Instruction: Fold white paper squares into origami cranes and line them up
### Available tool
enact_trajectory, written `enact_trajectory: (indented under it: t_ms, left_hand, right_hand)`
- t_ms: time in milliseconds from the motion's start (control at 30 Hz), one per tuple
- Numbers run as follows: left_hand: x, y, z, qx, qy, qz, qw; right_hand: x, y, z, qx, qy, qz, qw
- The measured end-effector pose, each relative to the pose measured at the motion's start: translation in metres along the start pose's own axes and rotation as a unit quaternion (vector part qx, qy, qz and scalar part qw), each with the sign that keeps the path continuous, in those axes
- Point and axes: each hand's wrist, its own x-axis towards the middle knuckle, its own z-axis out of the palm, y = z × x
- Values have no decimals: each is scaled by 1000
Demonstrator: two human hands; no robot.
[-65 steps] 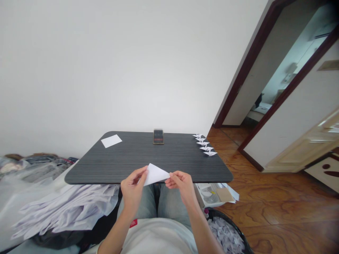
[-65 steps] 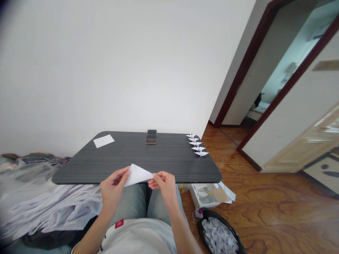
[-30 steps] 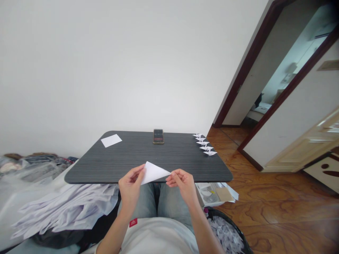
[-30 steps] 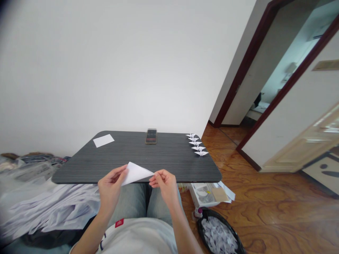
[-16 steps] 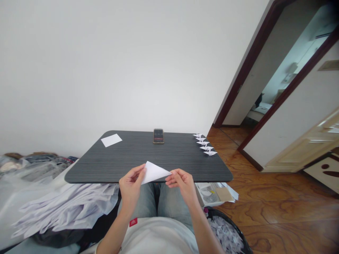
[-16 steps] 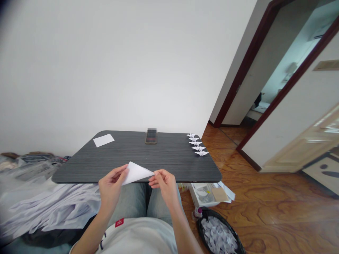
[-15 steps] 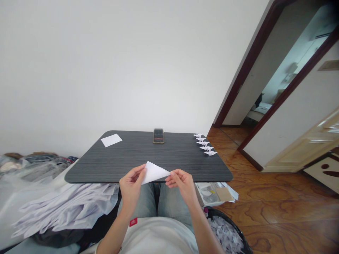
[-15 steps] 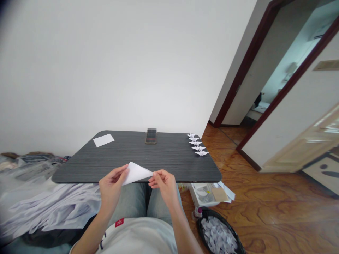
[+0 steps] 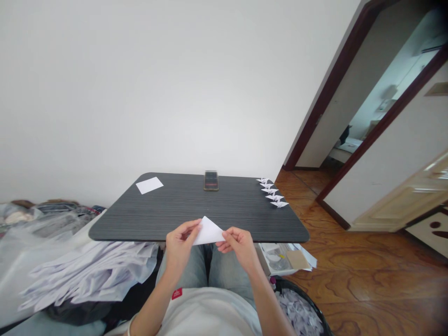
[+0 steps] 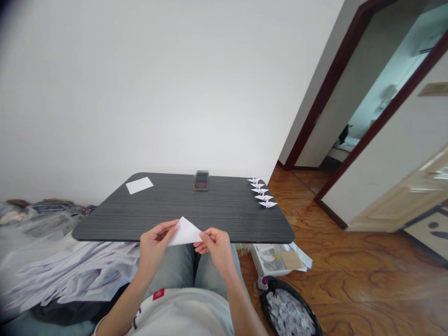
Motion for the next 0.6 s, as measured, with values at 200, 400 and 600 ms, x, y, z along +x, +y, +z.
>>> enact_trajectory:
  t_ms: [200, 400, 600]
  left_hand:
    - [2, -1, -2, -54, -10, -20, 998]
    - [-3, 12, 3, -188, -23, -82, 979]
    - [-5, 11, 8, -234, -44, -146, 960]
  right_hand:
    - [-1, 0, 3, 12, 28, -23, 999]
    - [-3, 2, 11, 55, 90, -59, 993]
    - [-5, 9, 21, 63, 78, -48, 994]
